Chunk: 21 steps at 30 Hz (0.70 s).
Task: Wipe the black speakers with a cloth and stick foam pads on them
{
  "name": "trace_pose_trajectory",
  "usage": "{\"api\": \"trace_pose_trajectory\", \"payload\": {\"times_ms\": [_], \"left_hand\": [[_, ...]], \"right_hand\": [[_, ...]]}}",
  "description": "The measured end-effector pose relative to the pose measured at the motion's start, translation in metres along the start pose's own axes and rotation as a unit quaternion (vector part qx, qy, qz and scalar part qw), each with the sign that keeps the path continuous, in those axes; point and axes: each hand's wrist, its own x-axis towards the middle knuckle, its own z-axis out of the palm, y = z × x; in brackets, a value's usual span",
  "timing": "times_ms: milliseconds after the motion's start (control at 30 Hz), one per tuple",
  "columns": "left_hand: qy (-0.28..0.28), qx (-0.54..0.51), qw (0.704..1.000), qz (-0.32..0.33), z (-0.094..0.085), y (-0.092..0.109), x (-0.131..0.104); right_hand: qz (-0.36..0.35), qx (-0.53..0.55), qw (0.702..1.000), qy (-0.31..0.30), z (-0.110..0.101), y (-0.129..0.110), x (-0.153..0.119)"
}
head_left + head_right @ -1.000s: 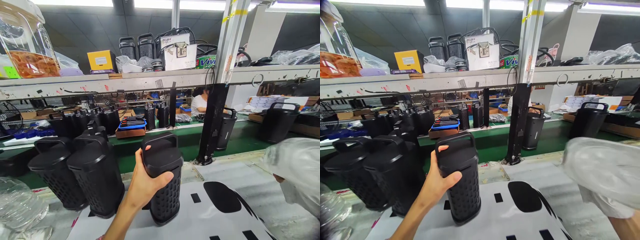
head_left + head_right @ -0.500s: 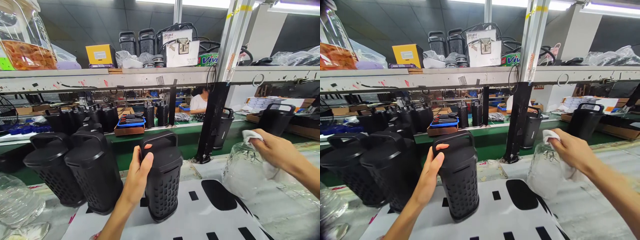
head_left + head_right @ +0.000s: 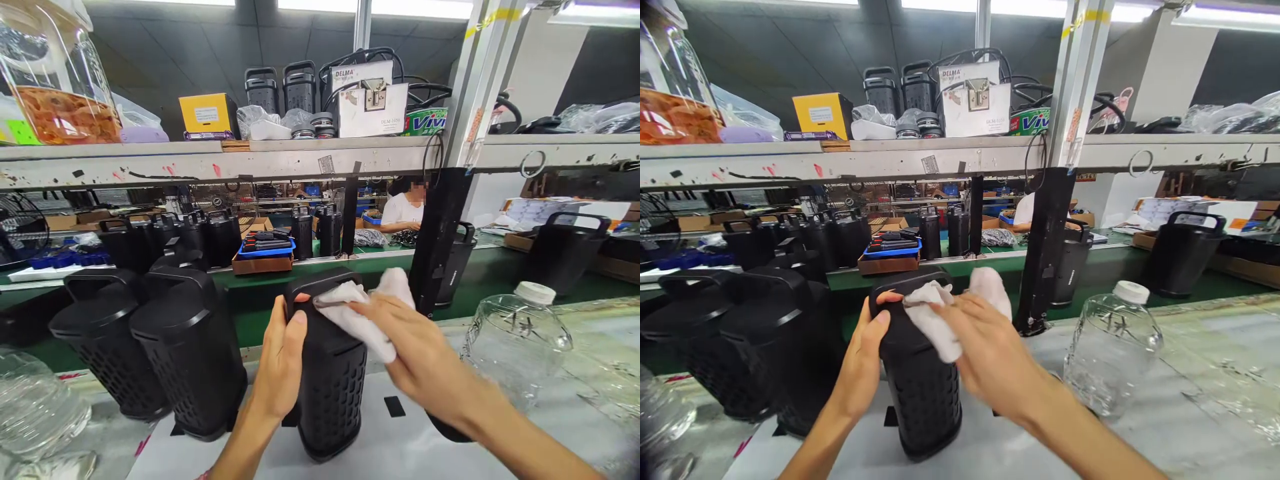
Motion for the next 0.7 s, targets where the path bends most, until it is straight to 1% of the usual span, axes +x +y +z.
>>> {"api": "trace_pose_trajectory", "payload": {"times_ms": [100,167,233,367,433,500,567,600,633,667,700], "left_hand": [[-0.019,-0.004,1.0,-0.001,-0.001,-0.001,-0.001],[-0.019,0.003,1.0,0.001,-0.001,-0.001,-0.001],[-0.02,0.005,1.0,-0.002,-0.002,-0.001,-0.001],[-0.027,0.017,0.999,0.018,-0.002,-0.001,0.0],[-0.028,0.01,0.999,0.031,-0.001,0.0,-0.001],[-0.024,-0.006,0.999,0.035,0.001,0.001,-0.002],[-0.019,-0.011,0.999,0.038,0.002,0.003,-0.004],[-0.017,-0.007,0.999,0.036,0.002,0.004,-0.004],[-0.013,-0.001,0.999,0.033,0.001,0.005,-0.004],[-0.011,0.003,1.0,0.029,0.001,0.006,-0.004],[-0.01,0.007,1.0,0.025,0.001,0.007,-0.004]], "right_hand": [[-0.014,0.002,1.0,0.012,-0.004,0.003,0.001],[-0.001,-0.028,0.999,0.03,-0.005,0.004,0.002],[0.016,-0.05,0.998,0.031,-0.005,0.005,0.003],[0.017,-0.043,0.998,0.045,-0.003,0.005,0.002],[0.016,-0.033,0.998,0.042,-0.003,0.004,0.0],[0.009,-0.006,0.999,0.038,-0.005,0.006,-0.002],[0.025,0.011,0.999,0.046,-0.012,0.013,-0.006],[0.062,0.021,0.997,0.047,-0.017,0.019,-0.008],[0.123,0.037,0.991,0.043,-0.022,0.026,-0.01],[0.207,0.06,0.976,0.032,-0.028,0.034,-0.013],[0.301,0.09,0.949,0.019,-0.034,0.041,-0.015]]}}
